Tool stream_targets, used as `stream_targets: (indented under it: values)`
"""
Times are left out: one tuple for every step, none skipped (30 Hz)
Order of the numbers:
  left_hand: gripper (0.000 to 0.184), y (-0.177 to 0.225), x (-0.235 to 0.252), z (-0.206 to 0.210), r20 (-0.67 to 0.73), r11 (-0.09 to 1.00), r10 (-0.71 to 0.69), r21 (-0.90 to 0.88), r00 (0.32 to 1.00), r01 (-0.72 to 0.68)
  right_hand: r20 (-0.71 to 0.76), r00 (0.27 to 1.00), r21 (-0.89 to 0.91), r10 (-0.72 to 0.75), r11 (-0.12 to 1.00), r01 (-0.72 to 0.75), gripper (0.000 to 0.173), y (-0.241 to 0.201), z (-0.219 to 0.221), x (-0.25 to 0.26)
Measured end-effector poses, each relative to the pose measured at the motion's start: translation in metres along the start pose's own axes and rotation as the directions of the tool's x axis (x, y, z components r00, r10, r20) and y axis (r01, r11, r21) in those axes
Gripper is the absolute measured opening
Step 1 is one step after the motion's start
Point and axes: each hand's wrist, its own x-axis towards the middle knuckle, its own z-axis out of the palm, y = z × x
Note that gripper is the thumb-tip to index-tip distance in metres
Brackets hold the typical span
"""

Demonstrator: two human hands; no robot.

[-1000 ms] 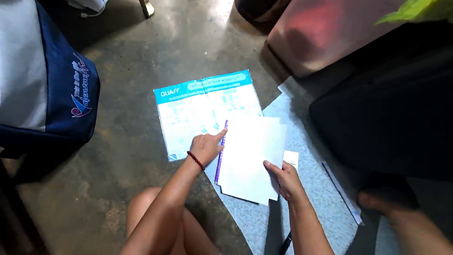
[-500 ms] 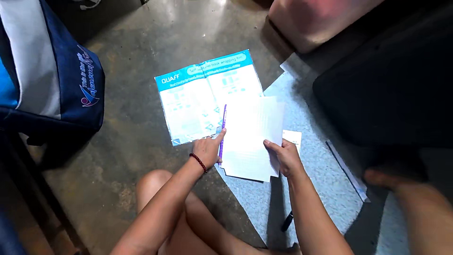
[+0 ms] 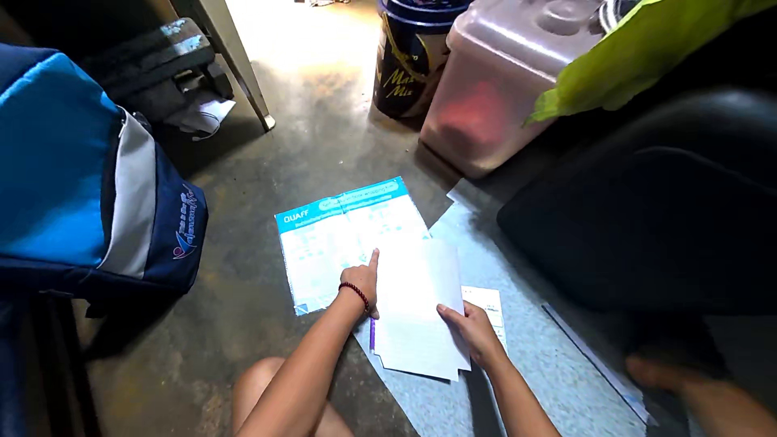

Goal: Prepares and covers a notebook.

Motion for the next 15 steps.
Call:
stream_targets:
  values:
    - [0.138,0.0,0.004,-0.003,-0.004,1.0,-0.01,0.002,1.0,0.01,0.001,1.0,-0.002,0.001,1.0,-0.001,0.008,0.0,0.0,0.0]
    - [0.138,0.0,0.007,-0.005,-0.006,1.0,-0.02,0.005,1.0,0.02,0.0,1.0,-0.008,0.001,1.0,-0.001,0.009,0.0,0.0,0.0]
    - [0.137,-0.001,0.009,-0.006,-0.009,1.0,-0.028,-0.001,1.0,0.028,-0.003,1.0,-0.019,0.001,1.0,-0.001,0.009,0.0,0.0,0.0]
    - [0.134,-0.001,0.008,-0.007,-0.022,0.999,-0.034,-0.027,0.999,0.033,-0.009,1.0,-0.026,0.003,1.0,-0.003,0.009,-0.001,0.001,-0.001]
    - [0.128,-0.002,0.003,-0.009,-0.047,0.996,-0.035,-0.088,0.998,0.031,-0.014,1.0,-0.027,0.001,1.0,-0.001,0.01,-0.002,0.001,-0.002]
    - [0.122,-0.005,-0.007,-0.012,-0.081,0.983,-0.031,-0.183,0.996,0.015,-0.016,1.0,-0.021,-0.004,1.0,0.004,0.01,-0.003,0.0,-0.003]
    - [0.112,-0.008,-0.021,-0.015,-0.137,0.95,-0.018,-0.311,0.99,-0.025,-0.017,1.0,-0.007,-0.012,1.0,0.012,0.01,-0.003,0.0,-0.004]
    - [0.099,-0.012,-0.039,-0.017,-0.238,0.893,0.003,-0.437,0.971,-0.11,-0.014,1.0,0.01,-0.017,1.0,0.017,0.01,-0.003,0.0,-0.005]
    - [0.083,-0.017,-0.058,-0.017,-0.374,0.815,0.024,-0.529,0.927,-0.234,-0.009,1.0,0.02,-0.029,0.999,0.029,0.011,-0.002,0.0,-0.006]
    - [0.063,-0.021,-0.08,-0.017,-0.507,0.723,0.043,-0.579,0.861,-0.377,-0.01,0.999,0.02,-0.054,0.998,0.054,0.011,0.0,0.0,-0.006]
    - [0.043,-0.024,-0.104,-0.02,-0.619,0.594,0.072,-0.603,0.782,-0.532,-0.022,0.995,0.005,-0.093,0.996,0.093,0.011,0.003,0.0,-0.006]
    - [0.026,-0.026,-0.13,-0.026,-0.705,0.424,0.117,-0.601,0.699,-0.677,-0.044,0.989,-0.031,-0.142,0.99,0.14,0.012,0.006,0.0,-0.006]
    - [0.016,-0.028,-0.155,-0.031,-0.769,0.232,0.184,-0.571,0.612,-0.788,-0.071,0.977,-0.091,-0.2,0.977,0.193,0.015,0.011,-0.001,-0.006]
    - [0.013,-0.028,-0.178,-0.037,-0.817,0.033,0.271,-0.521,0.51,-0.853,-0.099,0.962,-0.161,-0.255,0.958,0.238,0.021,0.015,-0.001,-0.008]
    - [0.02,-0.026,-0.197,-0.042,-0.845,-0.152,0.357,-0.473,0.398,-0.868,-0.126,0.945,-0.226,-0.302,0.936,0.269,0.028,0.018,0.0,-0.011]
